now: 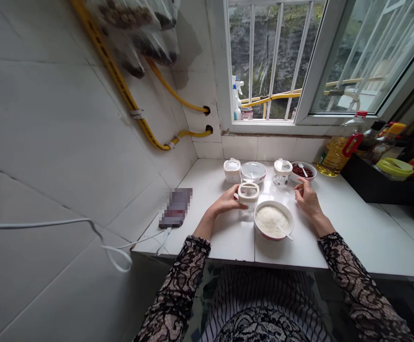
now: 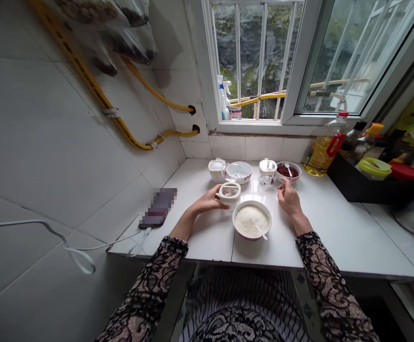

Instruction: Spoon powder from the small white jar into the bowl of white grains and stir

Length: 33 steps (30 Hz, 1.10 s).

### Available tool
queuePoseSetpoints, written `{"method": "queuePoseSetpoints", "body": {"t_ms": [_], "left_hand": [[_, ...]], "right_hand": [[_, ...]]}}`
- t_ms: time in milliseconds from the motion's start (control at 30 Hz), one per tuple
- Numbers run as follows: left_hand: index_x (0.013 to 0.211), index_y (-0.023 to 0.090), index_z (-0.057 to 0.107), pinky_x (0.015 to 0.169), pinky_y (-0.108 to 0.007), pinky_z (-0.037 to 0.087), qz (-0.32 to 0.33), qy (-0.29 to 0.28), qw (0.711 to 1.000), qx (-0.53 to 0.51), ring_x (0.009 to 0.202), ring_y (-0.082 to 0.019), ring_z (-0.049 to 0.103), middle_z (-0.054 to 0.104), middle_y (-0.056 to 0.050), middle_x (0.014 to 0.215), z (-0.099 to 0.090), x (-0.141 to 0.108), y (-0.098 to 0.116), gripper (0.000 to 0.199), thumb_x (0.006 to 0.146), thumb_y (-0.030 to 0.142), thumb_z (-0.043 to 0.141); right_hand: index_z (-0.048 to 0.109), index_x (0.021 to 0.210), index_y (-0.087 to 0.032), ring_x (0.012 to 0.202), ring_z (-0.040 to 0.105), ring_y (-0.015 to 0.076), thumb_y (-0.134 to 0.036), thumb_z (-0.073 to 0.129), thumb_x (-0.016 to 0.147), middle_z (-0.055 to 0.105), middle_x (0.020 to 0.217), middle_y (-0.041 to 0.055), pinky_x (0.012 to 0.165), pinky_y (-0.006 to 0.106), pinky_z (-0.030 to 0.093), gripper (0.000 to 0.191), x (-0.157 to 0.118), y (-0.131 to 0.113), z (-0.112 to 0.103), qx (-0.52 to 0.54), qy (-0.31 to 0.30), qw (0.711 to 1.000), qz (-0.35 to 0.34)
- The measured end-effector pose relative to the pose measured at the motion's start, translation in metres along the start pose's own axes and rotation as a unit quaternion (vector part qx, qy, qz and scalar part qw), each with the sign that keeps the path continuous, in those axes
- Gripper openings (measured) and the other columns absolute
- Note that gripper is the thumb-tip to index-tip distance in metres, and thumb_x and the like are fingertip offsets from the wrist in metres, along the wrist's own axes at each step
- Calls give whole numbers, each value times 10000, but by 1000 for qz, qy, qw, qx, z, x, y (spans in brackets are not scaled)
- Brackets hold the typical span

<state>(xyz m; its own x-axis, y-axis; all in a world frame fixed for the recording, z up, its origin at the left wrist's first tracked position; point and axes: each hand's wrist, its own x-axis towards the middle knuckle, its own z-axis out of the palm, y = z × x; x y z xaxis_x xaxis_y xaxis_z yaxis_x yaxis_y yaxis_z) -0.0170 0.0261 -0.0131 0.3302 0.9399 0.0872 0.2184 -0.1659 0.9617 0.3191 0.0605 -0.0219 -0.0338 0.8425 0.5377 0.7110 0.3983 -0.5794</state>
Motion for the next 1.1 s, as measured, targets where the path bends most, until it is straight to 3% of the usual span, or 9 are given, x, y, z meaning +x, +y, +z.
{"method": "queuePoseSetpoints", "body": {"t_ms": [300, 567, 667, 767, 833, 967, 1100], "left_hand": [[1375, 188, 530, 910, -416, 503, 18, 8, 999, 25, 1084, -291, 610, 631, -135, 1256, 4, -1, 0, 838, 617, 273, 876], [1427, 229, 501, 929, -389, 491, 42, 5, 998, 39, 1201, -317, 569, 572, -126, 1393, 6, -2, 5, 867, 645, 324, 863], [1455, 245, 480, 948, -381, 487, 41, 10, 998, 44, 1241, -316, 546, 533, -122, 1448, 2, -4, 6, 938, 616, 337, 888], [1454, 249, 490, 951, -388, 492, 29, 27, 998, 45, 1202, -300, 571, 603, -117, 1357, -6, -6, 4, 948, 604, 344, 901], [1422, 251, 527, 939, -379, 507, 26, 45, 998, 38, 1156, -276, 606, 639, -106, 1295, -13, -6, 2, 859, 648, 372, 880], [1317, 205, 593, 886, -370, 551, 27, 114, 993, 24, 1011, -221, 666, 667, -101, 1203, -22, -3, -1, 553, 827, 395, 767], [1215, 155, 602, 786, -369, 583, 31, 217, 975, 36, 898, -189, 670, 661, -78, 1112, -27, 0, 5, 309, 982, 358, 610]], "right_hand": [[544, 1270, -143, 640, 631, 215, -202, 490, 789, 726, 918, 100, 684, 371, 526, 487, 0, -1, -1, -10, -23, 1000, 4], [560, 1249, -154, 659, 643, 221, -205, 488, 798, 726, 895, 94, 666, 355, 516, 459, -1, -5, -3, -9, -31, 999, -2], [575, 1227, -159, 665, 646, 223, -230, 496, 808, 725, 881, 91, 669, 354, 514, 432, -1, -9, -3, 2, -29, 1000, -1], [613, 1144, -185, 632, 635, 214, -293, 523, 831, 721, 831, 73, 629, 333, 500, 342, -1, -13, -6, 13, -25, 1000, 4], [646, 954, -200, 598, 621, 206, -381, 530, 864, 705, 756, 65, 599, 320, 485, 233, 0, -15, -11, 14, -21, 1000, 6], [505, 581, -234, 510, 585, 189, -568, 420, 942, 594, 537, 44, 567, 315, 478, 499, 2, -23, -27, 22, -13, 1000, 5], [516, 662, -231, 513, 601, 183, -596, 359, 962, 595, 556, 32, 570, 321, 518, 498, 1, -37, -45, 45, -23, 999, -8]]}}
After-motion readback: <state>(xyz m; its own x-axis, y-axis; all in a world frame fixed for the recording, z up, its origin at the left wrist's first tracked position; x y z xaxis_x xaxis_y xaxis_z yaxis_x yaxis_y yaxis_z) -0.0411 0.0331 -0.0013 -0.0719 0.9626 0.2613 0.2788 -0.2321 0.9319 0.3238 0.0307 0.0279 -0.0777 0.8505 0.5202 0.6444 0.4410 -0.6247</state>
